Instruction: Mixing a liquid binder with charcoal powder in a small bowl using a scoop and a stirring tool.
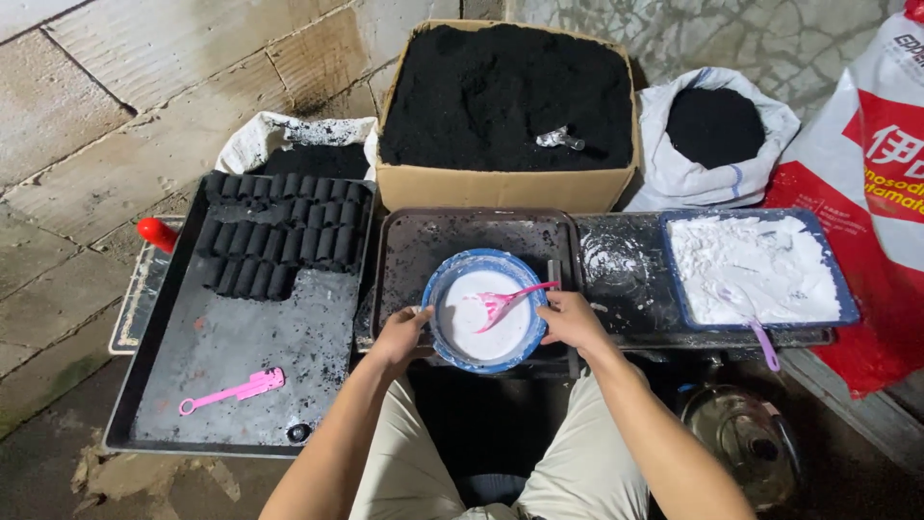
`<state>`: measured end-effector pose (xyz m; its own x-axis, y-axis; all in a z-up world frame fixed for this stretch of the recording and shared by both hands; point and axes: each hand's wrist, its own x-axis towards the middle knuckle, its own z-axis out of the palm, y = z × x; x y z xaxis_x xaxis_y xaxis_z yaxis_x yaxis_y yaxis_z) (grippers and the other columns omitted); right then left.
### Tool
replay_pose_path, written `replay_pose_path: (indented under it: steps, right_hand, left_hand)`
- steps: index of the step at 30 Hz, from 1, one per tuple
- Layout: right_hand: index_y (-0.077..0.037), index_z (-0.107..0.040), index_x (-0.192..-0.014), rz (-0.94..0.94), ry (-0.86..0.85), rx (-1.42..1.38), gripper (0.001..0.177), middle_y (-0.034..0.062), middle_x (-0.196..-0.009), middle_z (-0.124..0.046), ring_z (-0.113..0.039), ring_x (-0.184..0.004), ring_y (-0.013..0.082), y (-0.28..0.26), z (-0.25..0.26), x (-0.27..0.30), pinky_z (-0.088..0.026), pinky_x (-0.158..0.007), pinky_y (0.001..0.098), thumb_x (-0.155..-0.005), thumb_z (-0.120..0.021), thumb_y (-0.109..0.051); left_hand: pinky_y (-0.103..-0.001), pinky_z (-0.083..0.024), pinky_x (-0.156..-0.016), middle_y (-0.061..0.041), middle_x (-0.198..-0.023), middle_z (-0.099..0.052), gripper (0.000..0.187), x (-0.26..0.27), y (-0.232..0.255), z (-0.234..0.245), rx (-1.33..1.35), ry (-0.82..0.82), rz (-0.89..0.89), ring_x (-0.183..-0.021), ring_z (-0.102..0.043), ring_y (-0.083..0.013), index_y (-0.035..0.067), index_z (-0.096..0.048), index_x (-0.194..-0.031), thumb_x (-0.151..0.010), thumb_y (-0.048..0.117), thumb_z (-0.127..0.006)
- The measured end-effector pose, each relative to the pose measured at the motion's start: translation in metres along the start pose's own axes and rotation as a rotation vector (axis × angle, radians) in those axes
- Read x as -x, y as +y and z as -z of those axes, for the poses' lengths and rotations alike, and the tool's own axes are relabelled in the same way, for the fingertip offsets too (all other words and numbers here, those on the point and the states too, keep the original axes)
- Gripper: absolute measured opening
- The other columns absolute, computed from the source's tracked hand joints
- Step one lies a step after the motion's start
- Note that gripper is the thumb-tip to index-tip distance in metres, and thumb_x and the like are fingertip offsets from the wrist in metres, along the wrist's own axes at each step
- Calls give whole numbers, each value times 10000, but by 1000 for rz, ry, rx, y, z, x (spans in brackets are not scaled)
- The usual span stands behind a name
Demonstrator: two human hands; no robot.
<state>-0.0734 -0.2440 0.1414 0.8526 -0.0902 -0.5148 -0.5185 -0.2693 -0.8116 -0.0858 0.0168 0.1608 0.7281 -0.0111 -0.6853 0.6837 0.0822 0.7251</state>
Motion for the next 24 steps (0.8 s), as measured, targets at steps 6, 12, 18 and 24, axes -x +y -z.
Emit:
replay_pose_path:
  steps: [6,12,18,24]
  right_hand:
    - [121,-450,-1474,14,-41,-4,660,422,-1330,-564,-672,-1045,527,-6,6,5,-634,-756,544,-928,-704,-147]
    - [105,-421,-1480,57,72,-29,865,357,-1328,-593,-663,-1106,481,-14,15,-13,-647,-782,527,-870,-834,-349]
    - [104,-550,-1405,-34,-14,4,568,342,-1358,-601,-634,-1167,498,-13,6,-2,-635,-745,538,-948,-704,-195]
    - [130,-580,-1358,10,-18,91,473,333,-1325,-628,-663,-1134,470,-8,14,-5,-643,-694,528,-965,-675,-114]
  left_hand:
    - [-626,-584,-910,-374,-1507,-421,746,0,-8,3,-123,68,-70,-1357,-466,-548,-136,-318,-1526,-1026,323,-627]
    - [-618,-592,-894,-354,-1482,-477,790,7,-11,1,-204,93,-84,-1356,-488,-498,-143,-294,-1534,-1029,363,-629]
    - [-591,-600,-882,-347,-1452,-520,701,27,-1,-8,-111,68,-101,-1326,-526,-507,-129,-375,-1509,-1030,318,-621]
    - [-605,-586,-927,-380,-1482,-458,774,-22,-31,8,-65,-45,-43,-1348,-495,-526,-132,-365,-1505,-1007,366,-688]
